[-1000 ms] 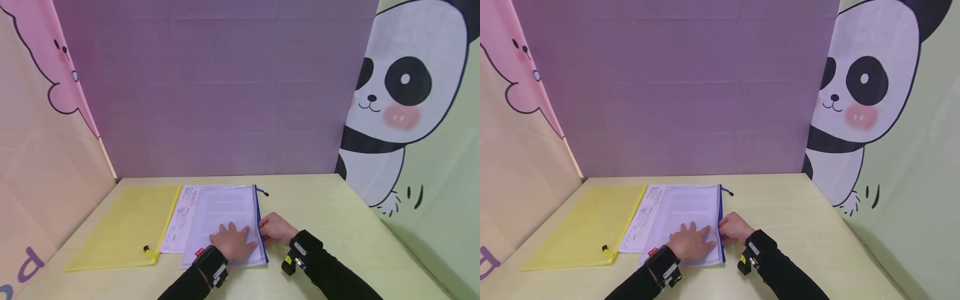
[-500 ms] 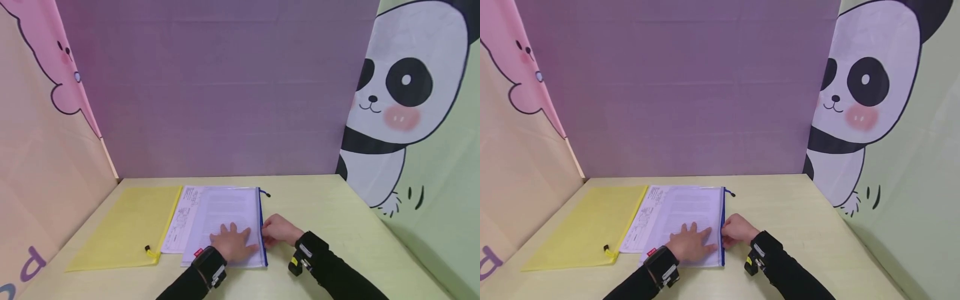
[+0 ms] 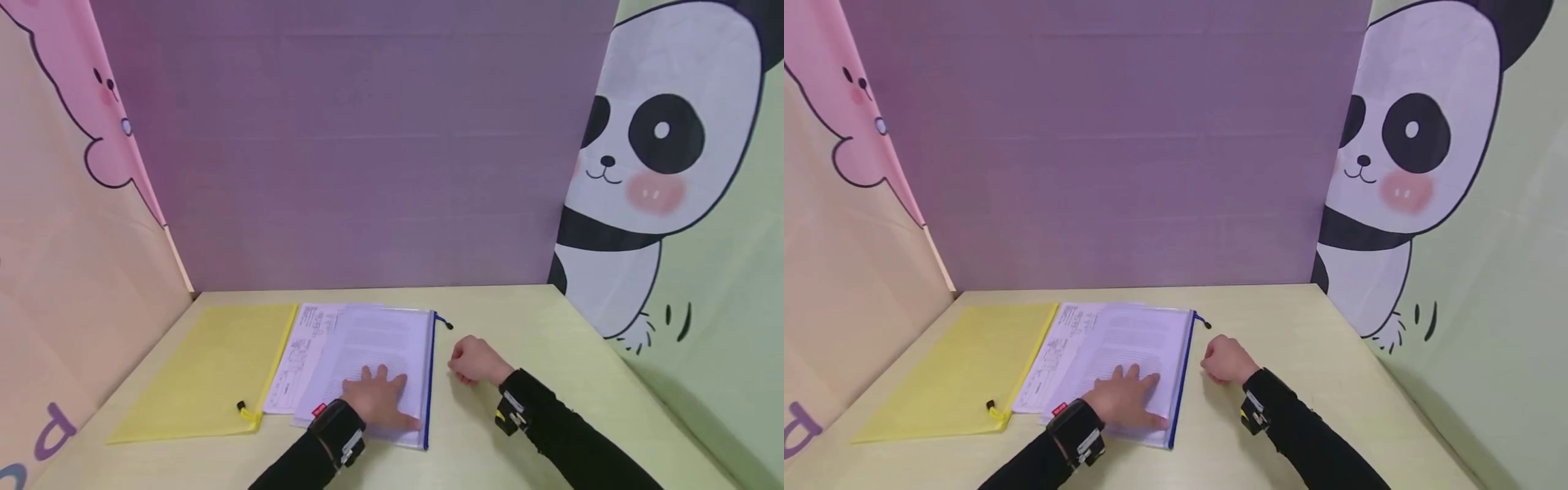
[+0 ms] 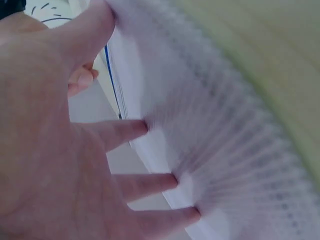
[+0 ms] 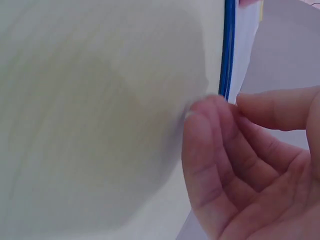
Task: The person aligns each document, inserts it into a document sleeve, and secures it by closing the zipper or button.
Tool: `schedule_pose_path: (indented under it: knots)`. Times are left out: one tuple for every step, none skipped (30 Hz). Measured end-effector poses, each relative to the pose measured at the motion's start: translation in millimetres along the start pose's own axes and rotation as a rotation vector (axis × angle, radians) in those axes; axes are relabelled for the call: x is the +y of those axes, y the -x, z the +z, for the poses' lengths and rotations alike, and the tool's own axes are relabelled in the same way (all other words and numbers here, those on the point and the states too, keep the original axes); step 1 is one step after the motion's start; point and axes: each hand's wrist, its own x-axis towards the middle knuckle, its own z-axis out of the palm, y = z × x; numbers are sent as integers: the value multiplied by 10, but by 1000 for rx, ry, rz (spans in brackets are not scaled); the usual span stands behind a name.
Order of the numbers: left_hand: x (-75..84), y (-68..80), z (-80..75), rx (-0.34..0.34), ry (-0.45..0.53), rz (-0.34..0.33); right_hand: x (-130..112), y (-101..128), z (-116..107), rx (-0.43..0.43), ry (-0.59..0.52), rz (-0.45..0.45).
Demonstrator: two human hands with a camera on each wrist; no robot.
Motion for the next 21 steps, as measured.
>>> schedule_pose_path:
  knots:
    - [-17, 6, -13, -6, 9, 13, 21, -13, -26, 19, 39, 1]
    - [-34, 14, -25, -11, 18, 26, 38, -21, -52, 35, 78, -4]
    - [-51, 19, -32, -16, 27, 39, 59, -31, -74, 52, 117, -4]
    - [-68, 24, -39, -18, 35, 53, 78, -40, -94, 66, 154, -2]
    - [-83, 29, -45, -21, 40, 67, 92, -43, -117, 77, 189, -3]
    - [-96, 32, -50, -24, 48, 79, 107, -47, -137, 86, 219, 2]
    - [-108, 33, -52, -29, 54, 87, 119, -47, -157, 90, 234, 5]
    - [-120, 32, -51, -30, 56, 96, 132, -45, -175, 94, 250, 7]
    - [-129, 30, -52, -33, 61, 101, 144, -44, -191, 97, 260, 15]
    - [-136, 28, -54, -37, 63, 102, 153, -42, -207, 100, 264, 20]
    - [-142, 23, -55, -40, 62, 105, 165, -43, -222, 104, 267, 21]
    - [-147, 17, -55, -44, 62, 105, 178, -47, -234, 110, 268, 25]
    - [-149, 9, -59, -52, 63, 104, 189, -52, -246, 116, 269, 26]
    - [-151, 2, -66, -61, 64, 104, 204, -61, -256, 124, 271, 31]
    - [-151, -6, -74, -73, 70, 101, 215, -71, -265, 130, 269, 38]
    - [-151, -13, -82, -85, 73, 101, 230, -82, -269, 135, 268, 45]
    - [-151, -21, -87, -95, 76, 104, 243, -94, -273, 139, 269, 49]
    - [-150, -25, -95, -104, 80, 107, 257, -105, -276, 140, 269, 56]
    - [-149, -31, -100, -112, 81, 112, 269, -117, -279, 143, 274, 58]
    - [-149, -33, -106, -118, 79, 119, 275, -125, -283, 146, 280, 59]
    - [-149, -34, -111, -124, 80, 122, 278, -133, -286, 146, 286, 63]
